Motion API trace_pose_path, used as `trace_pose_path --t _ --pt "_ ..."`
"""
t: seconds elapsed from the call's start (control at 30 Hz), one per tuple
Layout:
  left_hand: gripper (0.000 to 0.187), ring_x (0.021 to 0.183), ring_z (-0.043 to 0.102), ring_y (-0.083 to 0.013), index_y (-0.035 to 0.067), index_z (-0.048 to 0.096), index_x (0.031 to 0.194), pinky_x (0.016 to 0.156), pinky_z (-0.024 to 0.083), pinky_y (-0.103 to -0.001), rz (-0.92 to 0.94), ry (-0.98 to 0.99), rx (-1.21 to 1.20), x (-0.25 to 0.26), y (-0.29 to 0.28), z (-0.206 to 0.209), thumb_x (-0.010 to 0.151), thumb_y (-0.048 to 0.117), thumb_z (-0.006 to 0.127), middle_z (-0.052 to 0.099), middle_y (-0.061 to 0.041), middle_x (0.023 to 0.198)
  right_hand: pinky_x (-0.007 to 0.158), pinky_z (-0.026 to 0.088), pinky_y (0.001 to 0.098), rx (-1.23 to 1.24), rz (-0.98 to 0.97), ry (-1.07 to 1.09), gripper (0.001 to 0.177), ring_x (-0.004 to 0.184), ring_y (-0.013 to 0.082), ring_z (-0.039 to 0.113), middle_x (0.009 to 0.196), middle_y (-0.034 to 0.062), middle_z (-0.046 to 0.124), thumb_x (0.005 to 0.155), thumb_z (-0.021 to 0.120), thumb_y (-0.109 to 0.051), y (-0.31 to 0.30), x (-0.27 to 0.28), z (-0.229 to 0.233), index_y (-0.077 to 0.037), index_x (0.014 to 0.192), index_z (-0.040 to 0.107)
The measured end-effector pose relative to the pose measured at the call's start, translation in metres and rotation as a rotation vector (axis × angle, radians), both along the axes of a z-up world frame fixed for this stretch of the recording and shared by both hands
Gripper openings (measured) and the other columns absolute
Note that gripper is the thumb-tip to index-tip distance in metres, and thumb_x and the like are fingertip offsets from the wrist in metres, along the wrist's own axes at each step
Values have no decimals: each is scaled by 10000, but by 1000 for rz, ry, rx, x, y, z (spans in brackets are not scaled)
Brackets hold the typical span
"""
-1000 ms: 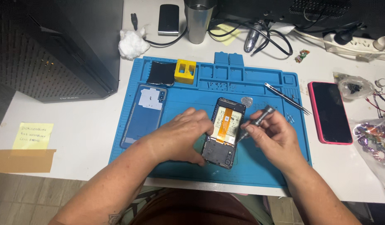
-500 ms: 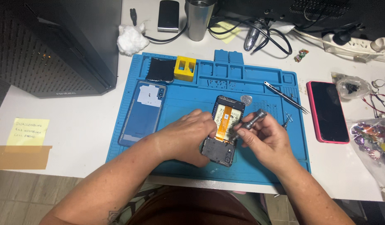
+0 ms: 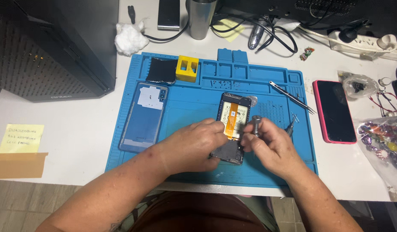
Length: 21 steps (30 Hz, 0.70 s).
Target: The person uses a screwdriver to remove screws from a disassembled smartphone placed on a blue work mat. They remove a metal bracket and set it aside, then continue unscrewing and removing additional components from the phone's interior.
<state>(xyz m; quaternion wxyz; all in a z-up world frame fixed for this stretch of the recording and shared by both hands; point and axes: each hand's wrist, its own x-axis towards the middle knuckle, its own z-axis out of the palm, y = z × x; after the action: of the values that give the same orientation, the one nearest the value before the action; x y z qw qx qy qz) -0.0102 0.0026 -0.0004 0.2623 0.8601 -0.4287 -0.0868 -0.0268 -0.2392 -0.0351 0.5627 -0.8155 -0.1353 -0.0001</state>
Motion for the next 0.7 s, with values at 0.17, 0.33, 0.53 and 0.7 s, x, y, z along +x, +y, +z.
trace_pose_path --t 0.17,0.33,0.53,0.7 --pt "297 973 650 -289 -8 747 981 836 596 -406 -22 -94 -26 0 -1 -7 700 78 789 671 -107 909 431 488 338 -185 42 -68 132 427 199 548 468 102 622 851 667 -89 -10 -7 12 -43 945 748" --pt "296 932 655 -273 -3 744 973 798 606 -383 -36 -93 -66 0 1 -3 690 73 792 667 -98 866 710 626 535 -411 170 -201 371 783 429 770 814 227 791 604 935 -86 7 -15 47 -3 941 802" --pt "309 907 655 -269 9 739 990 788 612 -365 -52 -105 -69 1 1 -8 697 95 782 665 -98 860 739 653 493 -489 203 -258 336 875 402 790 985 207 810 660 893 -149 3 -20 42 -48 968 806" --pt "325 1035 575 -360 12 664 973 784 563 -473 -77 -247 -72 0 -6 -38 744 236 722 625 -166 994 726 617 336 -692 265 -558 520 1002 236 769 1233 125 744 801 795 -240 -15 -27 7 -87 1265 619"
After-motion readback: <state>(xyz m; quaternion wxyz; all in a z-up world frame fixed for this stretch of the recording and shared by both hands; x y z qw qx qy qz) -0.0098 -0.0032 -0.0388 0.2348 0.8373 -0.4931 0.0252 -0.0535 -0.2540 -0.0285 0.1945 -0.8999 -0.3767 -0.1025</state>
